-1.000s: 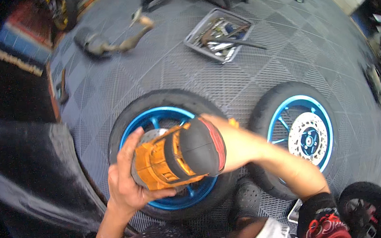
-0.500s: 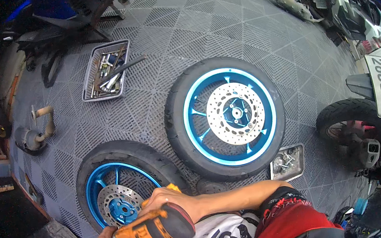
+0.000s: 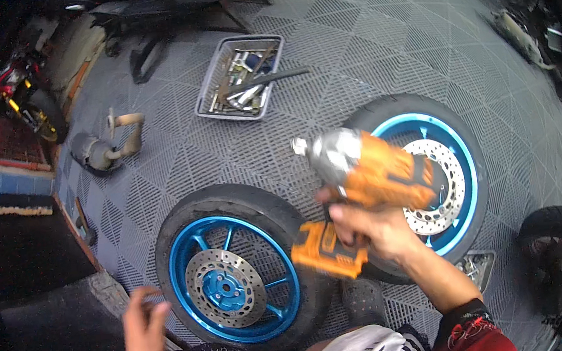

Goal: The person places brake discs onto motorcycle wheels and secures them using a power tool. The person picks up brake discs from a tray, aligns them on the hub of the blue wheels, and then uses a power driver to tighten the bolts.

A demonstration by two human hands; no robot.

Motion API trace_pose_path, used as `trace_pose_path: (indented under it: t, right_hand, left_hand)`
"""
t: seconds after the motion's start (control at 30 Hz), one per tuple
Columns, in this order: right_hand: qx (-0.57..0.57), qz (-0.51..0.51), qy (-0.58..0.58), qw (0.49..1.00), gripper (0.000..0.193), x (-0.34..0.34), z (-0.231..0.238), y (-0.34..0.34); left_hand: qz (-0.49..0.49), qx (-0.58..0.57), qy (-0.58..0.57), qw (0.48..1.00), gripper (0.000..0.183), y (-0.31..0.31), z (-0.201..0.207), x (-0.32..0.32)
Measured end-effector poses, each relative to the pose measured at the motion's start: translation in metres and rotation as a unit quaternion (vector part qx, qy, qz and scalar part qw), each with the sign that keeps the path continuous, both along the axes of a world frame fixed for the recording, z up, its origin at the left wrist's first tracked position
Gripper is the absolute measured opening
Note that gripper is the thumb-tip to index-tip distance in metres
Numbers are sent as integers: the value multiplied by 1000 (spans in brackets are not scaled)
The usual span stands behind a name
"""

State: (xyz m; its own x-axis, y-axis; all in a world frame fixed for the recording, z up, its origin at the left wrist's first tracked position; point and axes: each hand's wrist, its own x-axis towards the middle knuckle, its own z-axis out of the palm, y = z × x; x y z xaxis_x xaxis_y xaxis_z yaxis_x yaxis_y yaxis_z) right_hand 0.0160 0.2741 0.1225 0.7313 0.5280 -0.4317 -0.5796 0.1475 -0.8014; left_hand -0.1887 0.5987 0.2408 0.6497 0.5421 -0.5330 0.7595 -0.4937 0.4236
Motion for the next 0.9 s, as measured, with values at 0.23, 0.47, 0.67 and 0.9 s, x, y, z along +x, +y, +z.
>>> trace_pose_path:
  t: [0.23,0.47,0.67,0.9]
  right_hand:
    - [141,-72,195,968,17,-29,-35,10]
    - [110,-140,159,971,27,-64,3,-38]
    - [-201,-222,116,947,22,-91,110,-137]
    - [-321,-221,48,920,42,-175,268,-239]
  left_hand:
    - [-71,-259,-94,959,28,4,-199,155]
    - [311,-367,-285,829,56,33,-268,337]
    - [197,-334,-4,922,83,21,-202,175]
    - [199,-175,312,912,85,-13,42,-71]
